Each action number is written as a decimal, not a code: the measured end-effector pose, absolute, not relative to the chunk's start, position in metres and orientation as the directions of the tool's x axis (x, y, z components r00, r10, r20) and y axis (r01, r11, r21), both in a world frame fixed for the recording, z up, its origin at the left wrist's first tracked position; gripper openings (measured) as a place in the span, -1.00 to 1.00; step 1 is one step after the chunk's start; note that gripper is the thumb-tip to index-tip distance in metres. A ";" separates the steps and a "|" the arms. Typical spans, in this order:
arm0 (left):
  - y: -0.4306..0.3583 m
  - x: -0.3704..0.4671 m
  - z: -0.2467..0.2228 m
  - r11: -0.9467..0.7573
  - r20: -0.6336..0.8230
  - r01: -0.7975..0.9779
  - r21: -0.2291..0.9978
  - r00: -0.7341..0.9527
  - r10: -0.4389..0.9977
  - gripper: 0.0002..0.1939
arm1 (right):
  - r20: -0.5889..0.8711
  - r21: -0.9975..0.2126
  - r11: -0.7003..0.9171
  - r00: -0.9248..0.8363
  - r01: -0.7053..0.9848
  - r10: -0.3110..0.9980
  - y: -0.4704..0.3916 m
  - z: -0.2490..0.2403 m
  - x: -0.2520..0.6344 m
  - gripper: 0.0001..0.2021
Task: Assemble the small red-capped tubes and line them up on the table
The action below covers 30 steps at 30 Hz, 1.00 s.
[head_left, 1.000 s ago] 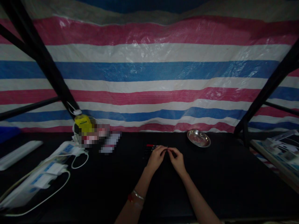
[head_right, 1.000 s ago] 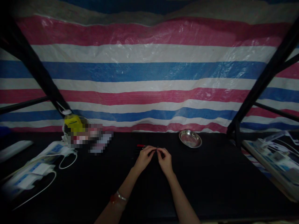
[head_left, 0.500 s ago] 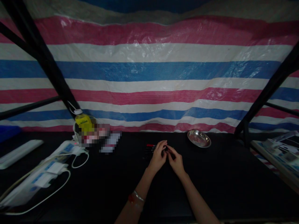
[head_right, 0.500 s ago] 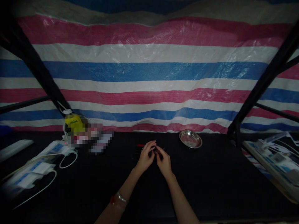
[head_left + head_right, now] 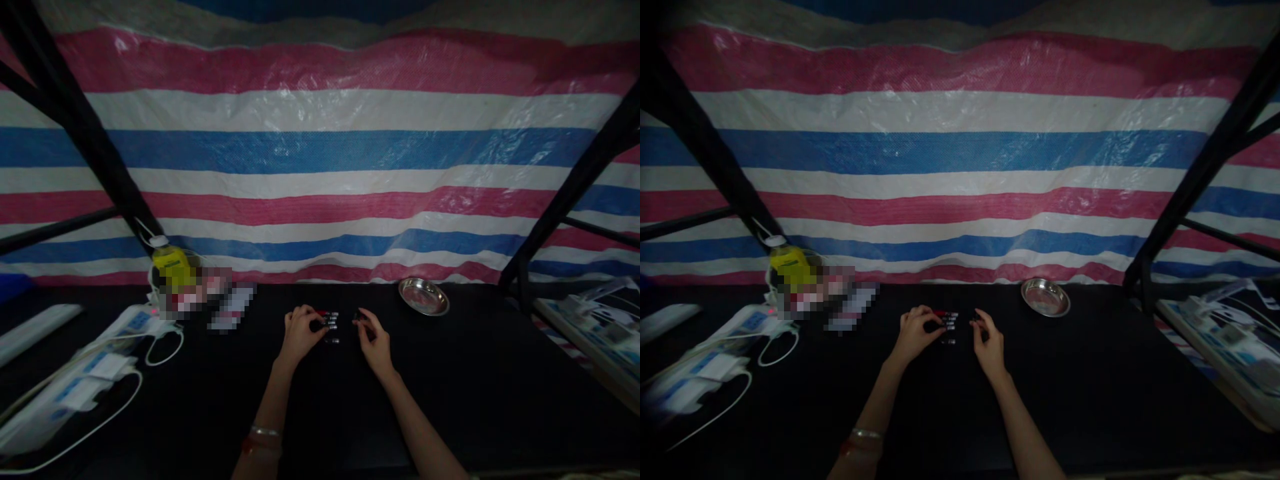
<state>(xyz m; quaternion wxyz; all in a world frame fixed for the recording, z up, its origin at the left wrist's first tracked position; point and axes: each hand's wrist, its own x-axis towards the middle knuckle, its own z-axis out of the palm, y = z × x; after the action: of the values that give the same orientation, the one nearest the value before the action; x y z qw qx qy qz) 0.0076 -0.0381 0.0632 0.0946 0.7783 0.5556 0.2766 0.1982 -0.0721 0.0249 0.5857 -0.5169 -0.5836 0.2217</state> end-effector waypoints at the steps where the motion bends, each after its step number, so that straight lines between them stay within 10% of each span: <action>1: -0.038 0.007 0.062 -0.366 0.307 0.813 0.454 0.243 0.920 -0.88 | 0.446 -0.869 0.360 0.223 0.339 0.867 -0.072 0.025 0.198 -0.65; 30: -0.035 0.013 0.042 -0.370 0.253 0.764 0.528 0.274 0.928 -0.89 | 0.291 -0.948 0.221 0.344 0.228 0.893 -0.073 0.017 0.195 -0.69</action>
<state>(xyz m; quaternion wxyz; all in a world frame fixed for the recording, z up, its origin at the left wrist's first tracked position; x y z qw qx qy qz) 0.0130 -0.0354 0.0420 0.1531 0.7832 0.5401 0.2672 0.1950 -0.0732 0.0169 0.5992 -0.5592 -0.5013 0.2774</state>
